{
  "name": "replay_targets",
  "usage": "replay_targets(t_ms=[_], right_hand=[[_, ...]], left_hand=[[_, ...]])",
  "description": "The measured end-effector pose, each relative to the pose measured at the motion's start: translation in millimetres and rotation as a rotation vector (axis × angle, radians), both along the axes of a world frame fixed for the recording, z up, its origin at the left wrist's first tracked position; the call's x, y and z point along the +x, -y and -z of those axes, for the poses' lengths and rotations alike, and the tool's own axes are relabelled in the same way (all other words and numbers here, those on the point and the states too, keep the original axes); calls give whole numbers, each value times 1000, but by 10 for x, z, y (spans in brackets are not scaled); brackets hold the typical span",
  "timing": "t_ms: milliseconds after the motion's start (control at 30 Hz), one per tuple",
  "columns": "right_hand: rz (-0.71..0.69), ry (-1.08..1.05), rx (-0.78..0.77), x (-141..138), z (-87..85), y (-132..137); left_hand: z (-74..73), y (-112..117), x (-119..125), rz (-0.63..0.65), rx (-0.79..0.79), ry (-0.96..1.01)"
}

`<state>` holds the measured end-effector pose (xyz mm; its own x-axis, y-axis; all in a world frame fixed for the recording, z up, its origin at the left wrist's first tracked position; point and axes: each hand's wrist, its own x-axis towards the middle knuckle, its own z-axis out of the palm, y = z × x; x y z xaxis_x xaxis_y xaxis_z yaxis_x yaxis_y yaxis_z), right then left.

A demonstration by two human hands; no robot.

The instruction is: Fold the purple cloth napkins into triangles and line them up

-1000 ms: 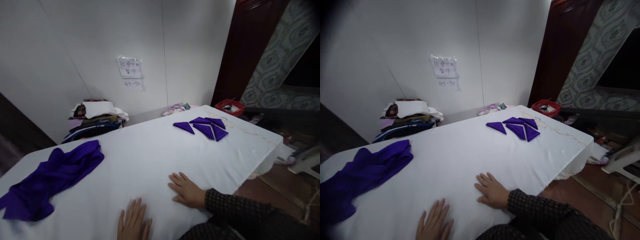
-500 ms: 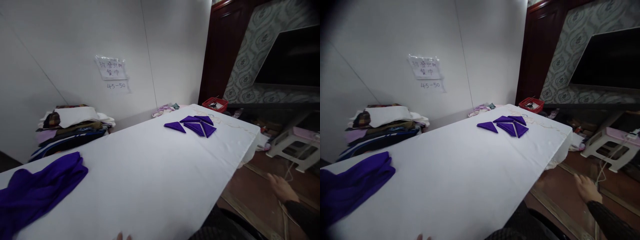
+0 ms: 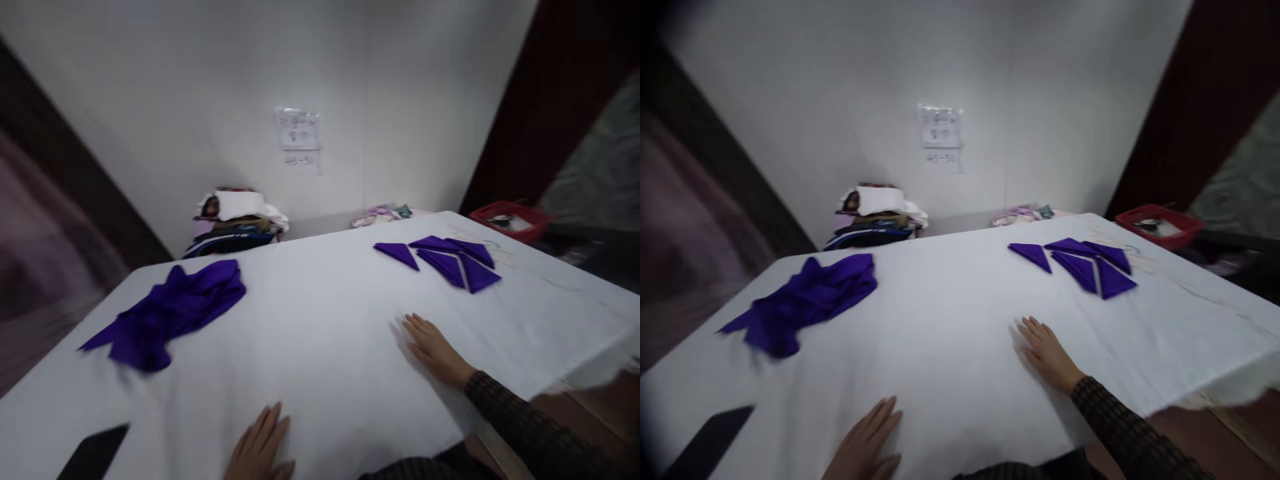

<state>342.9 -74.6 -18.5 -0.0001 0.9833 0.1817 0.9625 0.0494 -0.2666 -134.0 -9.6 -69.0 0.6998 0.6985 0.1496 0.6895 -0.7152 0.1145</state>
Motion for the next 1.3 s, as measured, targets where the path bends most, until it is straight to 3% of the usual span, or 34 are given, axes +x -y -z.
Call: replay_targets(t_ms=[167, 300, 433, 567, 833, 1000, 1300], right_hand=[[-225, -111, -59, -479, 102, -435], [-340, -183, -62, -872, 176, -720], [-380, -111, -30, -1075, 295, -831], [-396, -30, 40, -1063, 435, -831], [-431, -17, 113, -974, 576, -826], [-434, 3, 136, -958, 638, -840], [-451, 8, 177, -926, 685, -855]], left_hand=[[-520, 107, 326, -142, -136, 8], [-819, -80, 554, -233, -226, 68], [-1011, -288, 630, -337, -266, 58], [-1024, -384, 623, -407, -301, 18], [-812, -591, 437, -548, -283, 67], [-829, -917, 113, -810, -249, 101], [-1025, -1426, -542, -1317, -57, 175]])
